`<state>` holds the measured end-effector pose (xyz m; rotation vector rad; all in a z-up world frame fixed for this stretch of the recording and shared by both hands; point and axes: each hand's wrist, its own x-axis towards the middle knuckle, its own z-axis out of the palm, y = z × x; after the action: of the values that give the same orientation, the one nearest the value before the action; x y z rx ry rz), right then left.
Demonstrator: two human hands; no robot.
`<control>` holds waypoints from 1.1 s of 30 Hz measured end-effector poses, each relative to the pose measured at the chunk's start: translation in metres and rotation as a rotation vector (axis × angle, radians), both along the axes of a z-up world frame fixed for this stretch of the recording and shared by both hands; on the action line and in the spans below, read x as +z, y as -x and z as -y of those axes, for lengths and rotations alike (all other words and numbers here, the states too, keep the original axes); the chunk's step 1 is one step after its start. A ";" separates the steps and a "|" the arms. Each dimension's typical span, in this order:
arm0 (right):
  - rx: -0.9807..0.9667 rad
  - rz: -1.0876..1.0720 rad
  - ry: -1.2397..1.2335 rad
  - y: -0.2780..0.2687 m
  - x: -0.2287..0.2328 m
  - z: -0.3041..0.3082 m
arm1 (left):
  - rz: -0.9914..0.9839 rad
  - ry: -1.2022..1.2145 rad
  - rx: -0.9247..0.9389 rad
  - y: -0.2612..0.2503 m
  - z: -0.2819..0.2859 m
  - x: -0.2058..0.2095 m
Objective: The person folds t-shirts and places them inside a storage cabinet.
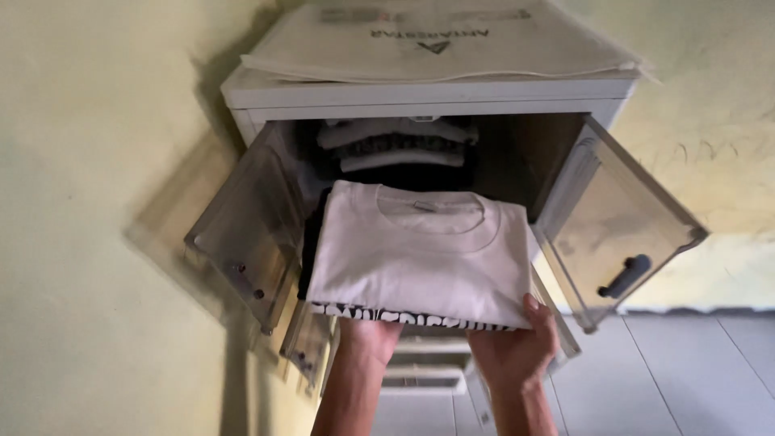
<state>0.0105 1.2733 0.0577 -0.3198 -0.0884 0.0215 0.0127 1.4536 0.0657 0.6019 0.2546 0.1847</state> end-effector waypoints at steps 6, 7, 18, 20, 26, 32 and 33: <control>-0.055 0.062 0.016 -0.046 0.027 -0.017 | 0.255 -0.056 0.014 -0.041 -0.011 0.021; -0.043 0.064 -0.011 -0.055 0.022 -0.017 | 0.293 -0.062 0.019 -0.042 -0.011 0.020; 0.063 0.169 0.001 -0.156 0.081 -0.041 | 0.625 0.180 -0.024 -0.114 -0.024 0.086; 0.094 0.225 -0.024 -0.186 0.089 -0.043 | 0.651 0.201 -0.036 -0.142 -0.029 0.091; 0.100 0.289 -0.034 -0.254 0.102 -0.054 | 0.642 0.119 -0.006 -0.230 -0.064 0.099; -0.042 0.357 0.083 -0.281 0.136 -0.064 | 0.563 0.052 0.206 -0.263 -0.087 0.120; -0.041 0.390 0.077 -0.294 0.141 -0.064 | 0.597 0.050 0.208 -0.256 -0.088 0.128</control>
<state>0.3045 1.3376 0.1985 -0.4002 -0.4689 -0.0785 0.2686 1.5416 0.1941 0.4464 -0.2577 0.5450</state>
